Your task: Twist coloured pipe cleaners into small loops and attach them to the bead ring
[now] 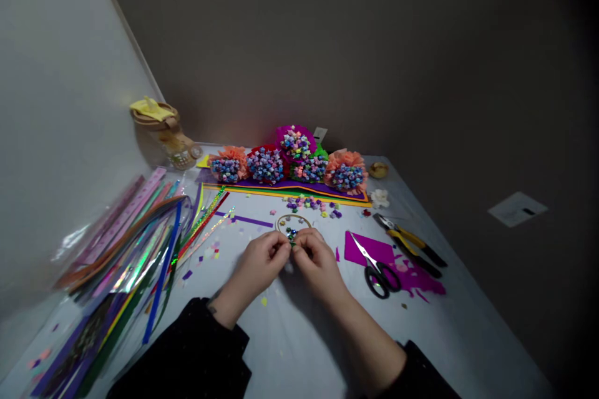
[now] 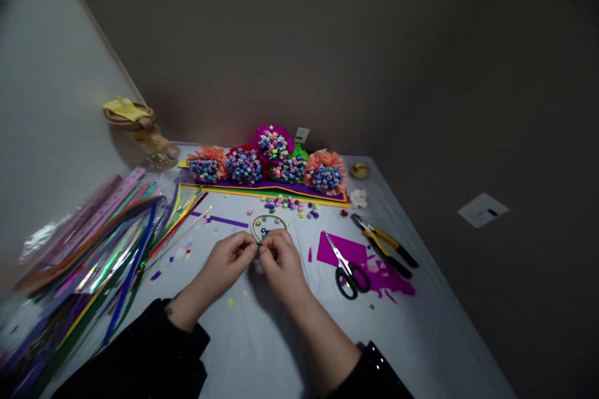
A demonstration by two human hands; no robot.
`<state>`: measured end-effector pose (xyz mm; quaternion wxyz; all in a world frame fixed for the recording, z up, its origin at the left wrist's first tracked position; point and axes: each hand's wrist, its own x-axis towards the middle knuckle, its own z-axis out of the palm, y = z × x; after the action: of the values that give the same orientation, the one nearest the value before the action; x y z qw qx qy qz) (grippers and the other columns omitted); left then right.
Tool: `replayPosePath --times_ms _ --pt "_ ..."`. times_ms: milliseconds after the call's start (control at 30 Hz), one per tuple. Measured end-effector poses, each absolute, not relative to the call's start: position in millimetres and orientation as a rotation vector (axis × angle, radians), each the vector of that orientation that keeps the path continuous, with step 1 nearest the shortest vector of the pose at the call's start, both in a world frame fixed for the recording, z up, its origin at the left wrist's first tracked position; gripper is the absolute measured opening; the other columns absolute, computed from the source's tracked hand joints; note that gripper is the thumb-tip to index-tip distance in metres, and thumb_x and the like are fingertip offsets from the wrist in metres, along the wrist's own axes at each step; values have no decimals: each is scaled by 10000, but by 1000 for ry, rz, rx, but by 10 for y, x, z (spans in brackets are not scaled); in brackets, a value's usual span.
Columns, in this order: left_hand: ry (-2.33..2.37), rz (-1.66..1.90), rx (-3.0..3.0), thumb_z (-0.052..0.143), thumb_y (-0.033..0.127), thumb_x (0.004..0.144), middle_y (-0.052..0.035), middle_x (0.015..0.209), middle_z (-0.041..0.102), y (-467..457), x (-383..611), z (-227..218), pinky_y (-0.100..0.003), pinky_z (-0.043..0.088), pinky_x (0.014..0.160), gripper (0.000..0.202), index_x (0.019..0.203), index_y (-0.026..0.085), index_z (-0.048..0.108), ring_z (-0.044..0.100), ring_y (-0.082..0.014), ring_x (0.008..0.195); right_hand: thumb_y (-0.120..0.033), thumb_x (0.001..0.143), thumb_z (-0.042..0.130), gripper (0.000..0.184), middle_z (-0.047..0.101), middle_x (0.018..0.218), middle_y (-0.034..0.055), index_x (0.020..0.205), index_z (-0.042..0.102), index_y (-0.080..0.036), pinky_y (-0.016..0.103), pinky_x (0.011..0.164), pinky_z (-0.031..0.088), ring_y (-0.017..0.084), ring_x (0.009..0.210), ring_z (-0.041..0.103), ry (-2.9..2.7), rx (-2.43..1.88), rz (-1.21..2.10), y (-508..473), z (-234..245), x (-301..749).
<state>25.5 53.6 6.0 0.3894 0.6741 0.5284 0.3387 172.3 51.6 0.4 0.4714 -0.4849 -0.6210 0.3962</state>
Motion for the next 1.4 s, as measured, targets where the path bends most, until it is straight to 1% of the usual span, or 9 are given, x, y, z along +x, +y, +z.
replayPosePath --times_ms 200,300,367,533,800,1033,1200,1267,1400 --pt "1322 934 1634 495 259 831 13 680 549 540 260 80 -229 389 599 141 756 166 569 503 -131 645 -186 792 527 72 547 846 34 728 557 -203 306 726 439 177 829 537 -1514 -1198 926 509 -18 1724" --pt "1308 961 1640 495 259 836 3 706 573 534 270 94 -236 402 623 143 766 165 578 522 -137 673 -196 768 576 20 554 900 45 765 562 -210 370 823 416 212 930 514 -1504 -1266 775 499 -3 1731" --pt "1298 996 1631 493 264 841 -5 726 586 530 279 104 -244 414 642 150 774 164 582 536 -142 693 -209 754 608 42 545 957 58 760 566 -211 419 884 380 239 1008 481 -1491 -1316 647 487 13 1737" --pt "1261 1043 1575 512 284 835 -20 757 612 523 307 118 -260 439 681 156 792 162 600 556 -153 727 -193 779 585 44 524 1052 74 741 599 -213 448 928 351 255 1081 453 -1522 -1318 563 449 37 1737" --pt "1238 979 1449 518 338 819 14 648 540 506 330 140 -233 388 589 214 713 160 571 484 -128 622 -168 780 540 69 527 1023 70 732 568 -209 410 906 387 234 1043 495 -1465 -1251 709 438 67 1718" --pt "1258 982 1344 537 325 787 8 663 556 559 300 118 -239 396 603 188 712 156 575 499 -133 633 -161 742 540 84 530 972 63 673 563 -202 407 874 406 236 985 519 -1494 -1241 829 479 32 1719" --pt "1279 1015 1274 545 341 781 -6 700 591 570 304 74 -260 416 645 196 746 153 586 530 -149 675 -157 759 563 59 533 941 60 782 576 -209 404 856 422 227 967 516 -1553 -1215 690 451 9 1709" --pt "1265 1023 1214 550 349 780 -10 719 597 563 317 62 -266 422 653 201 766 151 584 537 -149 685 -152 754 592 125 539 934 55 861 569 -214 399 845 430 223 959 513 -1587 -1192 600 437 2 1704" --pt "1263 1013 1140 571 358 750 19 636 546 555 334 67 -250 395 591 209 694 157 553 502 -129 611 -136 750 620 153 547 913 47 874 576 -215 378 800 449 213 915 521 -1645 -1187 476 428 -13 1698"
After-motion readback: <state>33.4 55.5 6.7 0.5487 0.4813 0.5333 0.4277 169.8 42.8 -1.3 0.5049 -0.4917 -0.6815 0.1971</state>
